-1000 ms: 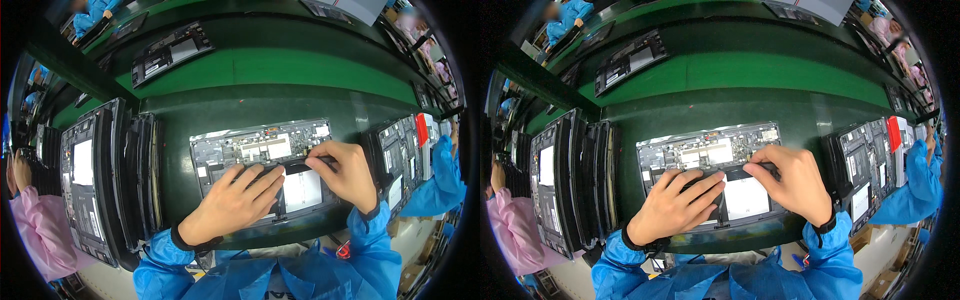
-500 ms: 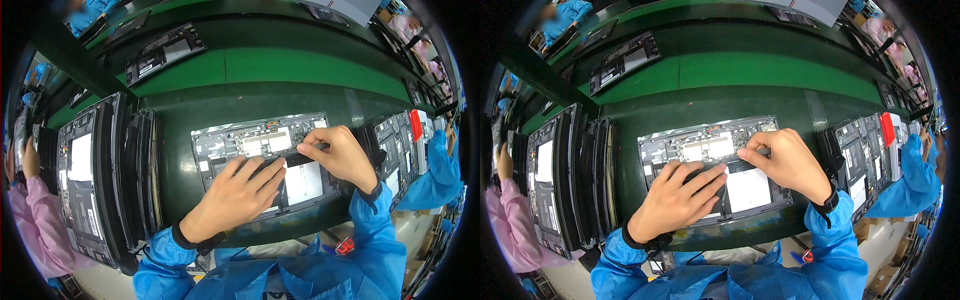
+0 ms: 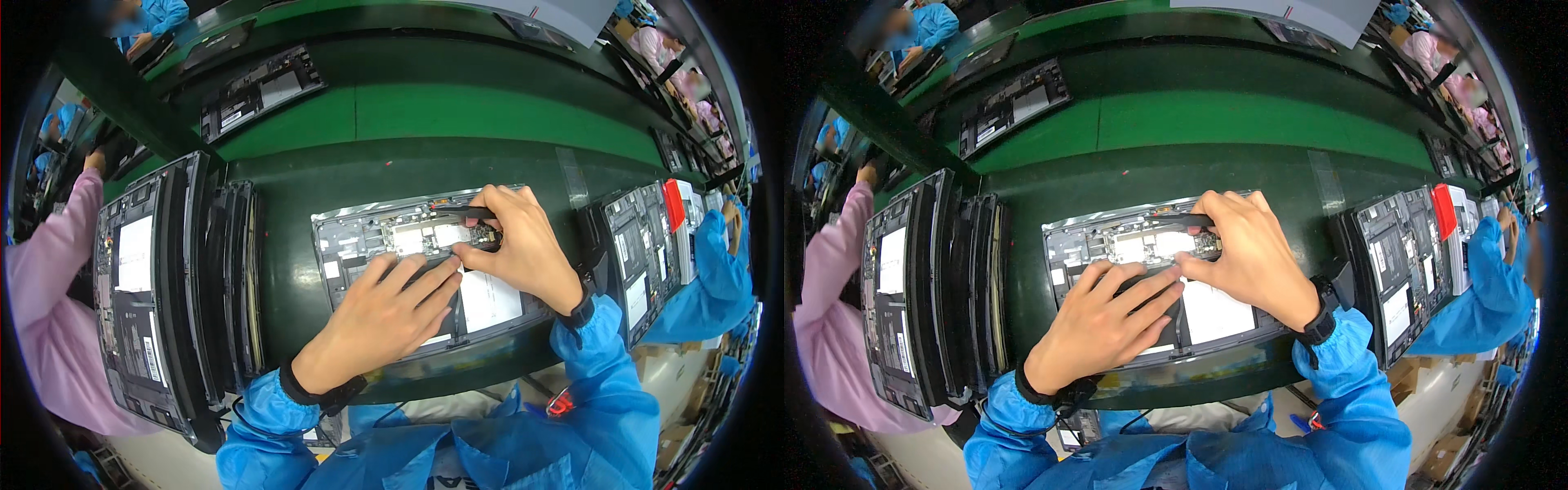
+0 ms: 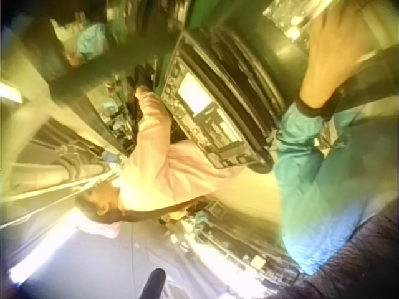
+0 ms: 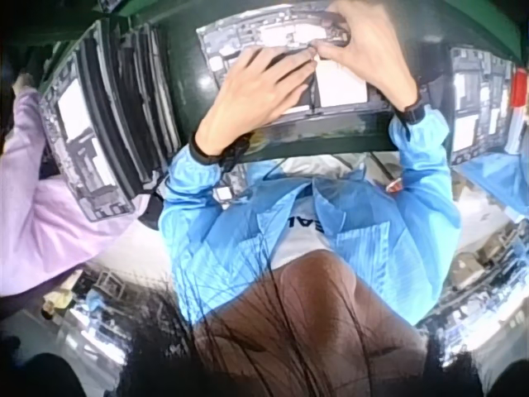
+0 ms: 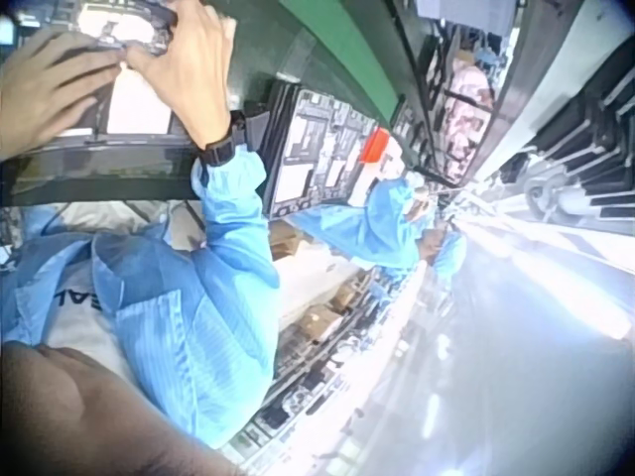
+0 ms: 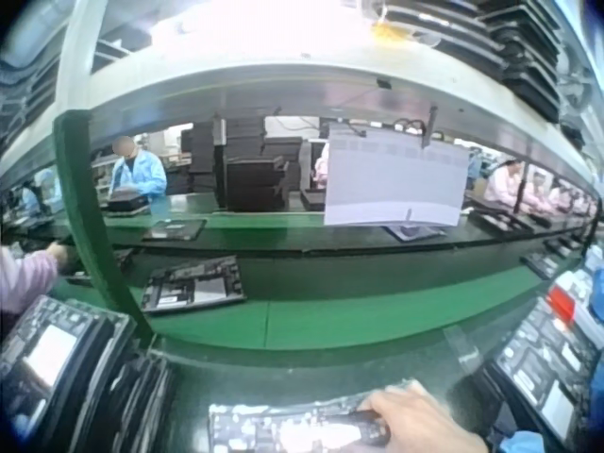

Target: Assembling the internal components of a tablet or electronic device on a production line.

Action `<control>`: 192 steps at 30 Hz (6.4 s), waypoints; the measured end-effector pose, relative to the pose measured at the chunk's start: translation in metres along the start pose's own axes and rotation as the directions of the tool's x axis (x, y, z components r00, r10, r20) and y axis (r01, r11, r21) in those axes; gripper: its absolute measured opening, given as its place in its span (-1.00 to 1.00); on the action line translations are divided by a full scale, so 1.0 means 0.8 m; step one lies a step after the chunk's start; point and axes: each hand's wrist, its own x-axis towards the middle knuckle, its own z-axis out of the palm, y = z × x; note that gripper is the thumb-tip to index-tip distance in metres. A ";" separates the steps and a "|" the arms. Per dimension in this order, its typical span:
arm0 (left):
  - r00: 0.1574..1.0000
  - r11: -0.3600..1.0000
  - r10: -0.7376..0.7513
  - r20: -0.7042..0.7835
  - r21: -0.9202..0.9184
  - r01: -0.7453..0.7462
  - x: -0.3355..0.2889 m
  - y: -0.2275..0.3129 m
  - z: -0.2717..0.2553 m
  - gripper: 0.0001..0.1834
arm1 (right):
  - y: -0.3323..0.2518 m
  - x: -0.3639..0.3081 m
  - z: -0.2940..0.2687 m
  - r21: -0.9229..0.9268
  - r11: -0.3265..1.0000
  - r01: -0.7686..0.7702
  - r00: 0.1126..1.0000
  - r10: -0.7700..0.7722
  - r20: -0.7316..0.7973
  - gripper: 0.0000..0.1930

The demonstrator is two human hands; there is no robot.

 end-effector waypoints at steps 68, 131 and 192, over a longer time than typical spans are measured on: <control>0.964 0.961 -0.262 0.043 0.107 0.256 -0.187 0.145 0.047 -0.45 | -0.125 -0.190 0.105 0.516 0.852 0.092 0.963 0.056 -0.265 -0.72; 0.936 0.948 -0.319 0.147 0.035 0.318 -0.181 0.135 0.012 -0.34 | -0.098 -0.210 0.055 0.774 0.614 0.156 0.883 0.264 -0.388 -0.49; 0.568 0.449 -0.816 -0.108 -0.736 0.506 -0.047 0.066 -0.021 -0.20 | 0.069 -0.049 0.022 0.986 -0.085 0.146 0.875 0.476 -0.088 -0.66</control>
